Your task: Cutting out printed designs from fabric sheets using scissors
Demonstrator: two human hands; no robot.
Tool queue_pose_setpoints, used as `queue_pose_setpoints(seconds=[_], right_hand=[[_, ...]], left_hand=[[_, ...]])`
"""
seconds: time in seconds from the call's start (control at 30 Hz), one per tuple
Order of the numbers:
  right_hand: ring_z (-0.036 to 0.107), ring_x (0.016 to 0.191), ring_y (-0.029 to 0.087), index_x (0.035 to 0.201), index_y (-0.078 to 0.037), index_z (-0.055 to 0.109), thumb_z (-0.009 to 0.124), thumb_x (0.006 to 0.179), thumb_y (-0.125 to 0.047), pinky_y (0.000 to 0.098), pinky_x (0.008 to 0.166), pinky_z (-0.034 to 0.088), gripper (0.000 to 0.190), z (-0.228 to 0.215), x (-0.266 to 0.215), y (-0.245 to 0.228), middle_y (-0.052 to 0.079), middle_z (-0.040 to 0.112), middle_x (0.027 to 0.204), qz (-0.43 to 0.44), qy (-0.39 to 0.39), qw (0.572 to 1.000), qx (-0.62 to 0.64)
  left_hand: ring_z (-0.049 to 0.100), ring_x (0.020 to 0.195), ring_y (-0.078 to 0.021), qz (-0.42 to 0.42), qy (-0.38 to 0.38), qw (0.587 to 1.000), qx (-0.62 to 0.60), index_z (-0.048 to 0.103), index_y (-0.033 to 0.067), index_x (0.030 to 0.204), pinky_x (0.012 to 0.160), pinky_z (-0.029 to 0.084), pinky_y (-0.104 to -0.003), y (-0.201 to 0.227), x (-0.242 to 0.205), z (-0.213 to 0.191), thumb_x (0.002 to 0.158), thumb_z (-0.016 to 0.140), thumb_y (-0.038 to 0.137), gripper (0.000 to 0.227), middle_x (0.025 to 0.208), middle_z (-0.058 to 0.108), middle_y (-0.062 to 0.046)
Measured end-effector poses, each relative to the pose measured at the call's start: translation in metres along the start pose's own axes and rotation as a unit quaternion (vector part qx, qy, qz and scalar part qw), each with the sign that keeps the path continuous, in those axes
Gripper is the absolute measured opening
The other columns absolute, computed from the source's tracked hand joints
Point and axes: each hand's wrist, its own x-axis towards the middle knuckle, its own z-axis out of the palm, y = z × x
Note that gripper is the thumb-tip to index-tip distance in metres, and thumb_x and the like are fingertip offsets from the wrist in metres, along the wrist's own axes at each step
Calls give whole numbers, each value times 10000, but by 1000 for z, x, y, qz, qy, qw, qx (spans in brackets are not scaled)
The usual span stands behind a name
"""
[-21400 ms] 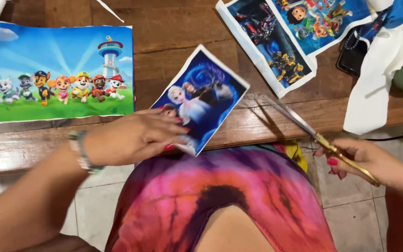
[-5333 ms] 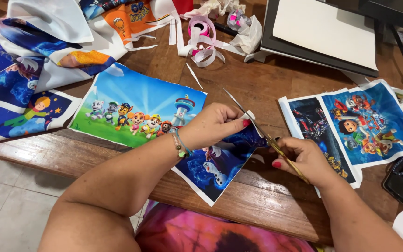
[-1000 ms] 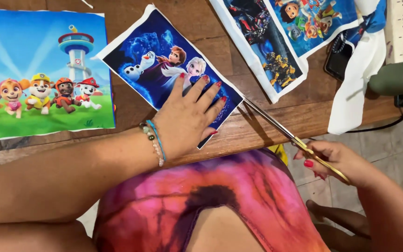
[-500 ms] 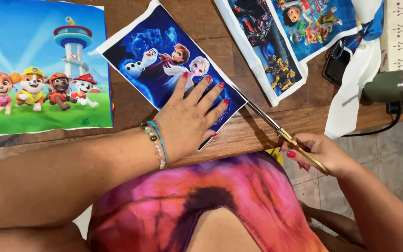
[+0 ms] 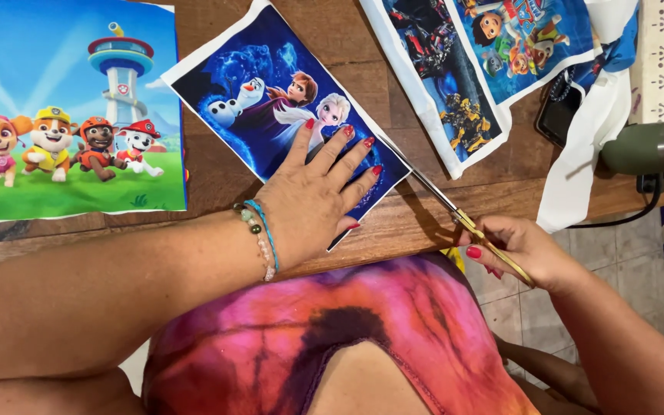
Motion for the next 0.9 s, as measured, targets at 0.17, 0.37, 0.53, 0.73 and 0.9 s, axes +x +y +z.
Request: queue_pose_setpoints(seconds=[0.17,0.37,0.53,0.73,0.9], right_hand=[[500,437,101,974,-55,756,760,876,-155,229,374,440,140,1,2,1,64,746,825,-9,3,1000,-13],[485,451,99,906,-40,764,769,876,-190,239,377,421,152,1,0,-3,51,696,717,-2,9,1000,-15],[469,443,99,874,-46,756,778,874,-196,238,379,411,152,1,1,-2,45,669,697,5,16,1000,-15],[478,427,90,877,-34,771,777,871,-193,236,357,423,160,2,0,-1,53,700,694,2,22,1000,-15],[504,446,104,915,-52,747,773,880,-177,241,397,410,132,4,0,-2,46,678,688,11,12,1000,-20]], left_hand=[[187,1546,-371,0,8,1000,2,390,307,1547,1183,128,-719,-1,0,-3,933,394,656,706,1676,273,-82],[167,1549,-363,-2,-21,1000,-4,367,319,1549,1193,109,-709,0,1,-5,937,379,651,696,1677,256,-67],[205,1536,-366,1,9,1000,-7,407,314,1536,1187,144,-707,-1,0,-3,932,405,658,695,1666,292,-74],[207,1540,-367,-2,12,1000,-2,409,319,1535,1198,129,-701,-1,-1,-3,929,407,658,694,1666,295,-88],[214,1538,-364,-4,12,1000,2,413,322,1533,1199,131,-696,0,-1,-2,921,419,665,702,1664,301,-87]])
